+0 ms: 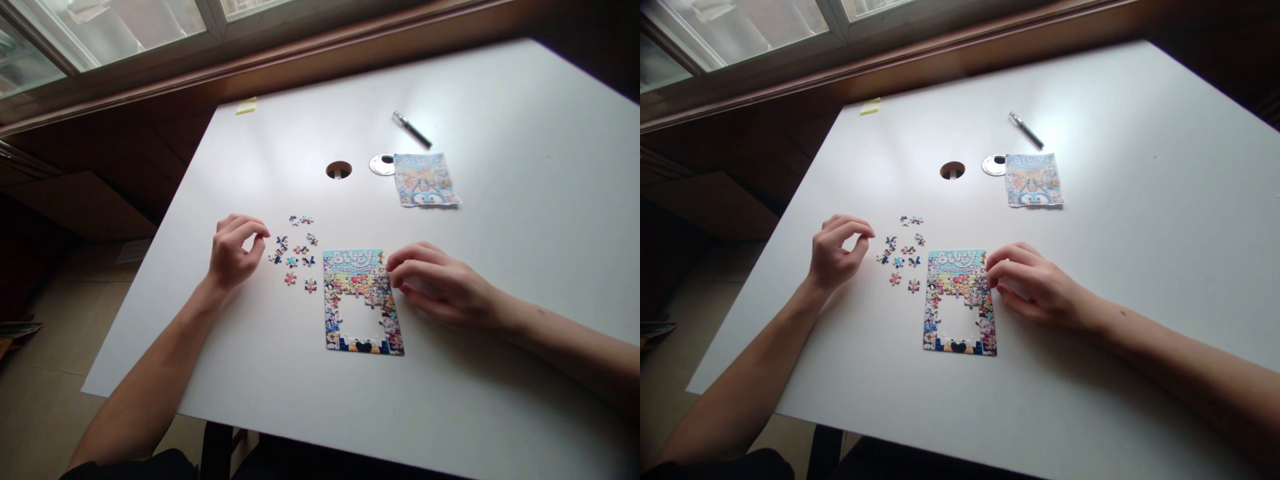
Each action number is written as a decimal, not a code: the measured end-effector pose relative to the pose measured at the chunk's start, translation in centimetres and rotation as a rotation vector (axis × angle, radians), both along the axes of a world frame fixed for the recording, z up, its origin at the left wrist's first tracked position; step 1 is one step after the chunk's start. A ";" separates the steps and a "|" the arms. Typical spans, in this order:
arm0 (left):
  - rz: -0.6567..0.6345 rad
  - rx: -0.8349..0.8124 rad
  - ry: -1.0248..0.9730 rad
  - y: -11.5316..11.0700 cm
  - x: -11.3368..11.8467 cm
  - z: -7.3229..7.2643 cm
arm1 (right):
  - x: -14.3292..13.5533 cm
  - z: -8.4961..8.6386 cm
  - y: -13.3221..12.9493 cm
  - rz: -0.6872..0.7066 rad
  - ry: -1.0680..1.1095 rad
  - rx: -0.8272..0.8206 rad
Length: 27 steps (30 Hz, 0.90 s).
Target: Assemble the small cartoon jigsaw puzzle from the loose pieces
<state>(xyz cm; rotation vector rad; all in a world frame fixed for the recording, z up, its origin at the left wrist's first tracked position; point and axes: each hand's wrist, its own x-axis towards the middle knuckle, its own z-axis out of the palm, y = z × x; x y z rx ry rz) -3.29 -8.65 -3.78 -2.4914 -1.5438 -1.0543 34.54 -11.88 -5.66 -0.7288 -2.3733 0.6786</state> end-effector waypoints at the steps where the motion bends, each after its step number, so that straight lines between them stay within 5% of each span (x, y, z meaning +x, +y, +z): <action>1: 0.016 -0.013 0.001 0.2 -0.3 0.0 | 0.0 0.0 0.0 0.003 -0.001 0.005; 15: -0.146 -0.129 0.143 0.5 -0.8 -1.0 | 0.0 -0.1 0.1 -0.021 0.007 -0.020; 22: -0.271 -0.158 0.259 -0.7 1.7 -0.5 | 0.2 -0.4 0.2 0.008 -0.012 -0.014; 27: -0.226 -0.141 0.233 -0.8 1.7 -0.4 | 0.1 -0.3 0.1 -0.005 -0.005 -0.018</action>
